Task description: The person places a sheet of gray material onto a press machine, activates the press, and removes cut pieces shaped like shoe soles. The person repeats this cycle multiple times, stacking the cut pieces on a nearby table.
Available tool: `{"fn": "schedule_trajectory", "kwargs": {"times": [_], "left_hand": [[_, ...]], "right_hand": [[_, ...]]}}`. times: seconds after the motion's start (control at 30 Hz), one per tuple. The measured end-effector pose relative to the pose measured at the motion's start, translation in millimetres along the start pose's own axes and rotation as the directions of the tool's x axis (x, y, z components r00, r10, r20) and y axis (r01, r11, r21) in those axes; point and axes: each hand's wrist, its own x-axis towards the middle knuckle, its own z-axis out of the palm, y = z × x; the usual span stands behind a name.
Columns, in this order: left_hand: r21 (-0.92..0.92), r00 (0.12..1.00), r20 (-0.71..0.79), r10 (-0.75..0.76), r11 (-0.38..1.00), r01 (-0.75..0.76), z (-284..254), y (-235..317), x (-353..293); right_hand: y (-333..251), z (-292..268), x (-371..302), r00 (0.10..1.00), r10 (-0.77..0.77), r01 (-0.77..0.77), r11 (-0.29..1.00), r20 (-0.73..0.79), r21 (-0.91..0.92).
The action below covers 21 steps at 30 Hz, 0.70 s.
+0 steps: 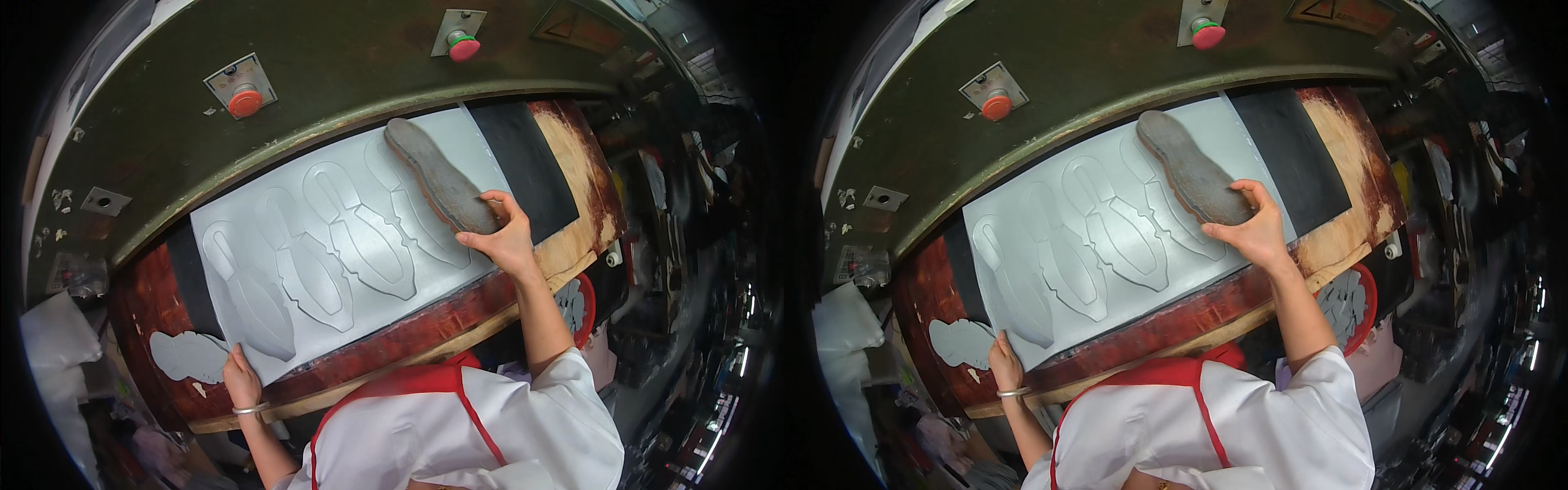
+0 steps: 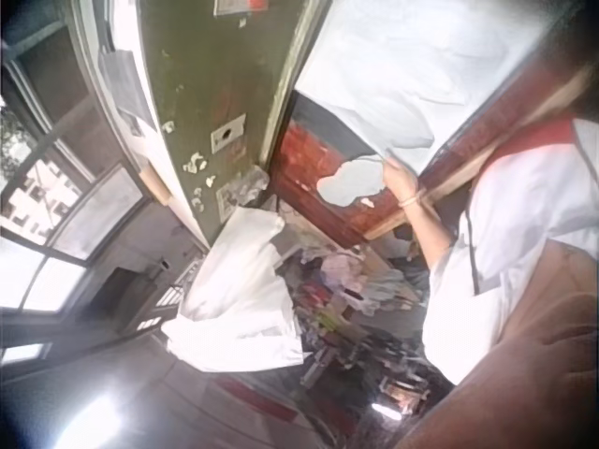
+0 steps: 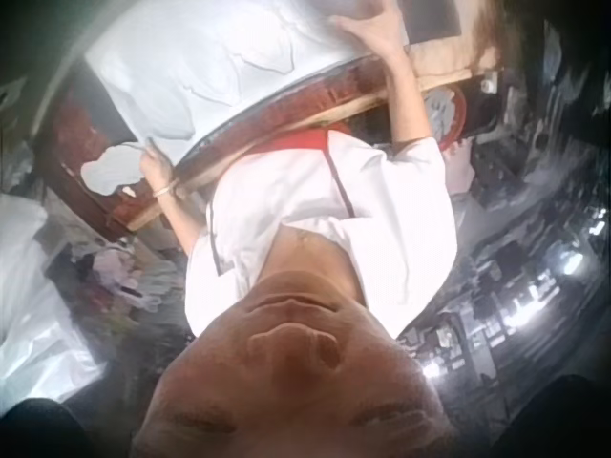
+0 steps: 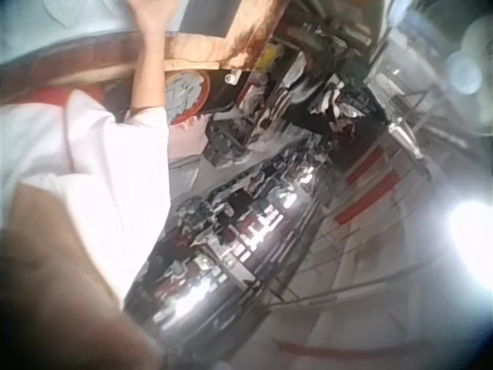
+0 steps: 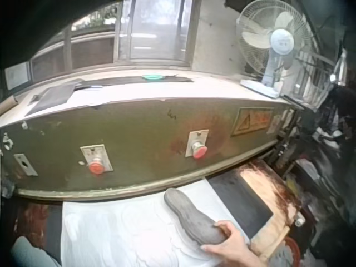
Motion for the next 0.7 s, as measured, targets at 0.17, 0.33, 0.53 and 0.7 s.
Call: {"fn": "schedule_trajectory", "kwargs": {"times": [0.17, 0.33, 0.53, 0.7], "left_hand": [[0.111, 0.998, 0.049, 0.026, 0.993, -0.032, -4, -5, -1], [0.176, 0.994, -0.043, 0.103, 0.98, -0.094, 17, 8, 23], [-0.053, 0.986, -0.145, 0.077, 0.995, -0.085, 8, 9, 7], [-0.122, 0.961, -0.236, 0.142, 0.977, -0.174, 20, 31, -1]], "right_hand": [[26, -7, 13, 0.87, -0.457, 0.283, 0.769, -0.183, -0.573], [52, -11, 47, 0.859, -0.483, 0.344, 0.788, -0.167, -0.512], [60, 6, 56, 0.869, -0.372, 0.247, 0.898, -0.328, -0.364], [55, 10, 95, 0.894, -0.357, 0.276, 0.915, -0.269, -0.296]]}}
